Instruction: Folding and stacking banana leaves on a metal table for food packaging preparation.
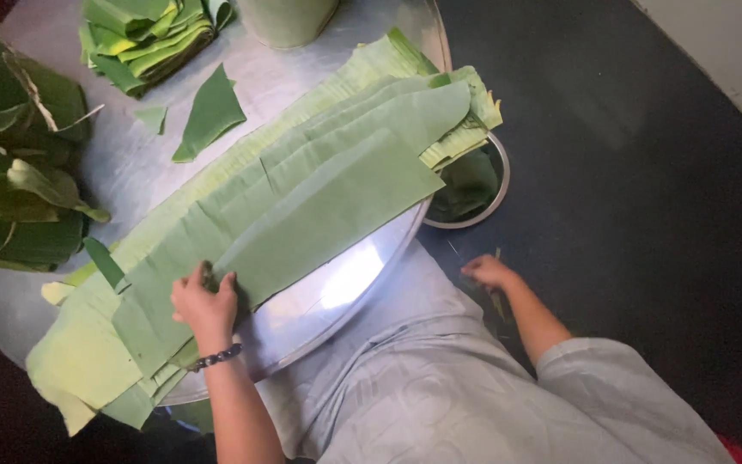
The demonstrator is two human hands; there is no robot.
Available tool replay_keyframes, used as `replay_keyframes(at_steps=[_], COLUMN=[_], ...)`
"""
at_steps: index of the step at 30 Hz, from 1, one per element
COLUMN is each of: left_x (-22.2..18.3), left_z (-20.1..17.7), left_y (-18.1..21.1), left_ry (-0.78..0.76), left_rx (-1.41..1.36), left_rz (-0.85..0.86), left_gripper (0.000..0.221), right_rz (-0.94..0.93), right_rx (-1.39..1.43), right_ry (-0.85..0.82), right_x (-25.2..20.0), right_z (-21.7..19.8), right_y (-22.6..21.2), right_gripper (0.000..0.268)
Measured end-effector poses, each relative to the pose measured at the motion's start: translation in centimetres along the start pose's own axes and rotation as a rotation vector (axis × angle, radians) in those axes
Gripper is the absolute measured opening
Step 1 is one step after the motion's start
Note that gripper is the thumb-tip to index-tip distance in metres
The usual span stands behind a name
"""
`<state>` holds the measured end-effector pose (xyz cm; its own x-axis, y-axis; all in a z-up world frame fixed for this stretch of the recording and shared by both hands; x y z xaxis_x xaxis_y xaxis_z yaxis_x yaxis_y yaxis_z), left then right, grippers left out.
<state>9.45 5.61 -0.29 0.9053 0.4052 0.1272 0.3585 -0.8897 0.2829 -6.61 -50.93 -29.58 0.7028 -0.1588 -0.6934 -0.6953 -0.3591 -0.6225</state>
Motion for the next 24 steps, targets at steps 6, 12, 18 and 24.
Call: replay_keyframes(at_steps=[6, 12, 18, 24], left_x=[0.0, -1.3, -2.9, -3.7], left_z=[-2.5, -3.6, -3.9, -8.0], left_y=[1.2, 3.0, 4.3, 5.9], left_ry=[-0.230, -0.249, -0.320, -0.254], left_rx=[-0.264, -0.249, -0.293, -0.579], left_rz=[-0.151, -0.045, -0.104, -0.075], left_gripper=[0.029, 0.020, 0.047, 0.036], right_rz=[-0.155, -0.231, -0.328, -0.386], right_rx=[-0.165, -0.189, -0.163, -0.342], right_ry=[-0.129, -0.103, -0.079, 0.016], right_x=[0.6, 0.6, -1.4, -5.9], right_z=[4.5, 4.2, 5.7, 2.7], right_y=[1.9, -0.2, -4.6, -10.1], right_gripper=[0.040, 0.049, 0.039, 0.031])
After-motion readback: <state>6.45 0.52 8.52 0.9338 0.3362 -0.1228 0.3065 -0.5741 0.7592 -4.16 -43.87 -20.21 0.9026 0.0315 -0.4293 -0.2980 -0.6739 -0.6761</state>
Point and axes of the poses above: each hand's wrist, its own x-axis towards the middle knuckle, its own z-axis out of the palm, y = z × x, the point moved 5 cm from there along x, towards the middle knuckle, and after that the axes turned 10 degrees about -z, right-handed, at the moved point
